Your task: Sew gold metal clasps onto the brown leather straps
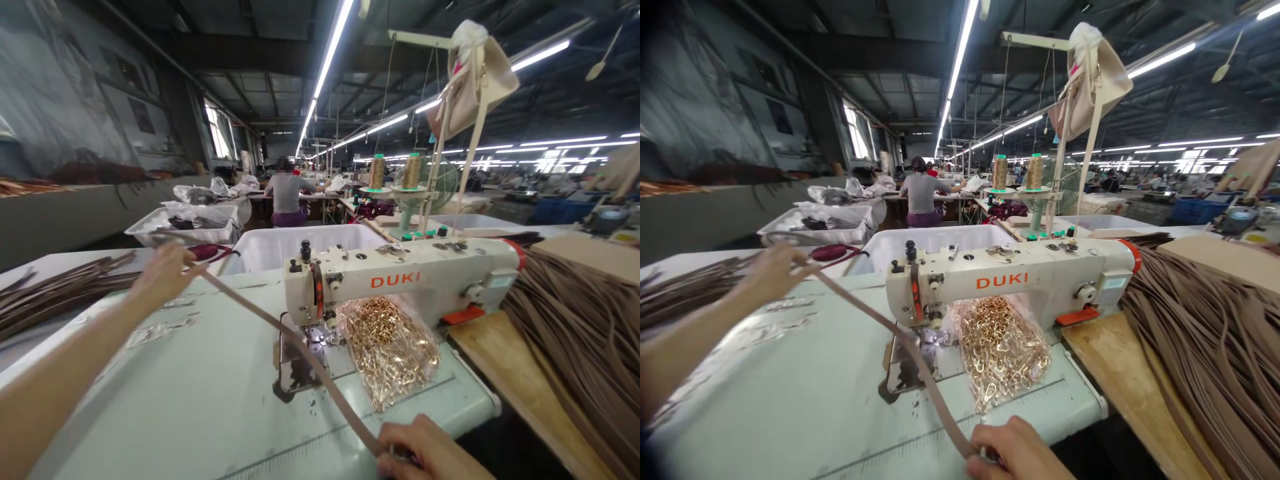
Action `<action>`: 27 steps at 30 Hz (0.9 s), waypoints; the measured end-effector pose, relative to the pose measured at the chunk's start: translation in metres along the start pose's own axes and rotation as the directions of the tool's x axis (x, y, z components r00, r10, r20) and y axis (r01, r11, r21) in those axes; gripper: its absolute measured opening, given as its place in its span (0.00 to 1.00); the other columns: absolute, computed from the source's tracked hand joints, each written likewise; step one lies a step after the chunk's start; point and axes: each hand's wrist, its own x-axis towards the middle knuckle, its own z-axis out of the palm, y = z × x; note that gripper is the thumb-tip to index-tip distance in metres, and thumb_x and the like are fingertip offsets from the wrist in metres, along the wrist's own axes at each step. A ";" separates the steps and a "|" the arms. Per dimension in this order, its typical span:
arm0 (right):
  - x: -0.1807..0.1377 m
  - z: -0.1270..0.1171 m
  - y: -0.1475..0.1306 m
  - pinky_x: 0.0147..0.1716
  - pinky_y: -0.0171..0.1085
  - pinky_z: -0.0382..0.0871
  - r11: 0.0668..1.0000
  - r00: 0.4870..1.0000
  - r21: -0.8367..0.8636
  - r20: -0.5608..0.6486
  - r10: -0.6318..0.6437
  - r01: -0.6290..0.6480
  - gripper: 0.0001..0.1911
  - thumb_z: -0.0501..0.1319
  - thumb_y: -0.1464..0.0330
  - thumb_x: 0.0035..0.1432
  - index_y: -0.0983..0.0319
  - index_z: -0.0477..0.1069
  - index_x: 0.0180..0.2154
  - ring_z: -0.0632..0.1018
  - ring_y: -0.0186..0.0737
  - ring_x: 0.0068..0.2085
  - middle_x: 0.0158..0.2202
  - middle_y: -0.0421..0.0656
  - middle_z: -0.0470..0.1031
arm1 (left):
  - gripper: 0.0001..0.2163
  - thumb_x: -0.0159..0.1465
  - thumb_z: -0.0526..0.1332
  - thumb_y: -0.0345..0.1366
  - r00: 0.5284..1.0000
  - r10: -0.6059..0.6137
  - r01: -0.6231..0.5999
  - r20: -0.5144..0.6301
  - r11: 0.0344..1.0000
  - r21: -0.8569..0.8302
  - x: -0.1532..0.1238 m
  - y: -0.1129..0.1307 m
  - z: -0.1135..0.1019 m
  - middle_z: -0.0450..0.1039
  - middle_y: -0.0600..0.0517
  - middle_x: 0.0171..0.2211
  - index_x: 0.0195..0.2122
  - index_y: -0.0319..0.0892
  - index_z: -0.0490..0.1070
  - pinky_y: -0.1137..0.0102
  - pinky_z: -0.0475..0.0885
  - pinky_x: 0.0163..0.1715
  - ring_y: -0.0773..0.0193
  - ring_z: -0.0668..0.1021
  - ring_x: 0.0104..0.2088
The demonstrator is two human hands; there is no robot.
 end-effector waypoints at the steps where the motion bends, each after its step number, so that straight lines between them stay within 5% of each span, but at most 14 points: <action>1: 0.011 0.007 -0.005 0.27 0.27 0.60 1.000 1.000 -0.007 -0.006 -0.013 0.013 0.12 0.58 0.59 0.55 0.59 0.75 0.29 0.69 0.33 0.28 0.24 0.38 0.69 | 0.23 0.64 0.50 0.50 0.997 0.019 -0.019 0.069 1.000 -0.007 -0.018 0.009 0.020 0.71 0.52 0.40 0.40 0.31 0.70 0.60 0.68 0.45 0.55 0.75 0.43; 3: 0.031 0.020 -0.018 0.23 0.26 0.55 0.998 0.997 0.013 0.029 -0.065 0.065 0.12 0.61 0.60 0.54 0.61 0.74 0.25 0.65 0.30 0.24 0.18 0.36 0.63 | 0.16 0.66 0.50 0.45 0.922 0.228 -0.193 0.313 0.971 -0.139 -0.062 0.037 0.058 0.71 0.51 0.46 0.47 0.40 0.68 0.63 0.68 0.48 0.58 0.74 0.45; 5: 0.048 0.030 -0.031 0.20 0.27 0.51 0.990 0.990 0.087 0.071 -0.120 0.114 0.12 0.62 0.61 0.52 0.62 0.74 0.23 0.62 0.28 0.21 0.16 0.34 0.58 | 0.13 0.65 0.53 0.39 0.832 0.418 -0.334 0.364 0.902 -0.273 -0.103 0.068 0.084 0.65 0.49 0.54 0.50 0.46 0.66 0.63 0.64 0.54 0.56 0.68 0.54; 7: 0.059 0.033 -0.038 0.19 0.27 0.50 0.977 0.982 0.143 0.084 -0.168 0.155 0.11 0.63 0.61 0.51 0.62 0.76 0.24 0.61 0.27 0.21 0.16 0.33 0.58 | 0.07 0.64 0.55 0.37 0.723 0.554 -0.389 0.412 0.820 -0.419 -0.128 0.086 0.095 0.71 0.50 0.45 0.42 0.46 0.69 0.65 0.64 0.53 0.59 0.71 0.48; 9: 0.062 0.029 -0.036 0.20 0.26 0.51 0.973 0.975 0.145 0.103 -0.198 0.182 0.10 0.64 0.61 0.50 0.61 0.76 0.26 0.62 0.27 0.21 0.16 0.33 0.58 | 0.08 0.66 0.52 0.34 0.681 0.580 -0.357 0.448 0.796 -0.488 -0.132 0.082 0.095 0.72 0.51 0.35 0.33 0.44 0.68 0.69 0.69 0.46 0.63 0.74 0.39; 11: 0.060 0.021 -0.028 0.19 0.26 0.51 0.979 0.974 0.118 0.136 -0.180 0.165 0.09 0.64 0.62 0.51 0.60 0.77 0.27 0.63 0.26 0.21 0.16 0.32 0.59 | 0.10 0.67 0.49 0.32 0.723 0.533 -0.333 0.440 0.827 -0.454 -0.122 0.061 0.091 0.71 0.51 0.32 0.31 0.43 0.67 0.72 0.70 0.40 0.63 0.73 0.37; 14: 0.056 0.012 -0.017 0.21 0.25 0.55 0.993 0.985 0.071 0.139 -0.106 0.097 0.08 0.60 0.66 0.55 0.60 0.77 0.29 0.67 0.27 0.21 0.17 0.33 0.66 | 0.08 0.65 0.52 0.33 0.791 0.501 -0.407 0.351 0.859 -0.310 -0.107 0.036 0.092 0.72 0.52 0.34 0.34 0.44 0.70 0.71 0.68 0.44 0.62 0.73 0.39; 18: 0.060 0.016 -0.023 0.24 0.26 0.60 0.994 0.991 -0.030 0.077 -0.107 0.110 0.08 0.61 0.66 0.55 0.60 0.76 0.27 0.71 0.29 0.22 0.18 0.35 0.71 | 0.07 0.64 0.55 0.36 0.753 0.535 -0.449 0.383 0.843 -0.295 -0.121 0.069 0.104 0.72 0.52 0.43 0.42 0.47 0.70 0.73 0.68 0.44 0.60 0.72 0.46; 20: 0.067 0.011 -0.027 0.24 0.27 0.60 0.989 0.986 -0.019 0.082 -0.147 0.149 0.12 0.58 0.64 0.58 0.61 0.76 0.26 0.71 0.30 0.21 0.18 0.36 0.72 | 0.08 0.66 0.52 0.37 0.689 0.542 -0.372 0.481 0.835 -0.406 -0.132 0.096 0.108 0.75 0.54 0.35 0.39 0.48 0.71 0.76 0.70 0.36 0.65 0.76 0.35; 22: 0.077 -0.006 -0.024 0.25 0.28 0.62 0.986 0.987 -0.048 0.007 -0.159 0.159 0.18 0.51 0.63 0.63 0.61 0.75 0.28 0.71 0.30 0.21 0.21 0.36 0.74 | 0.12 0.68 0.48 0.37 0.700 0.500 -0.274 0.511 0.848 -0.454 -0.138 0.110 0.108 0.75 0.54 0.32 0.39 0.48 0.71 0.77 0.70 0.34 0.66 0.76 0.31; 25: 0.100 -0.047 -0.005 0.33 0.33 0.64 0.945 0.930 -0.323 -0.332 -0.160 0.047 0.15 0.49 0.66 0.64 0.62 0.74 0.35 0.75 0.37 0.33 0.31 0.43 0.76 | 0.13 0.68 0.47 0.38 0.752 0.398 -0.177 0.526 0.889 -0.421 -0.136 0.107 0.103 0.76 0.55 0.34 0.46 0.52 0.70 0.76 0.69 0.35 0.64 0.77 0.34; 27: 0.117 -0.069 0.011 0.40 0.35 0.63 0.876 0.924 -0.479 -0.307 -0.230 0.059 0.11 0.53 0.71 0.60 0.60 0.73 0.40 0.74 0.41 0.42 0.42 0.45 0.74 | 0.13 0.68 0.47 0.39 0.749 0.354 -0.139 0.560 0.910 -0.389 -0.133 0.102 0.099 0.76 0.56 0.33 0.47 0.54 0.69 0.75 0.69 0.35 0.63 0.78 0.33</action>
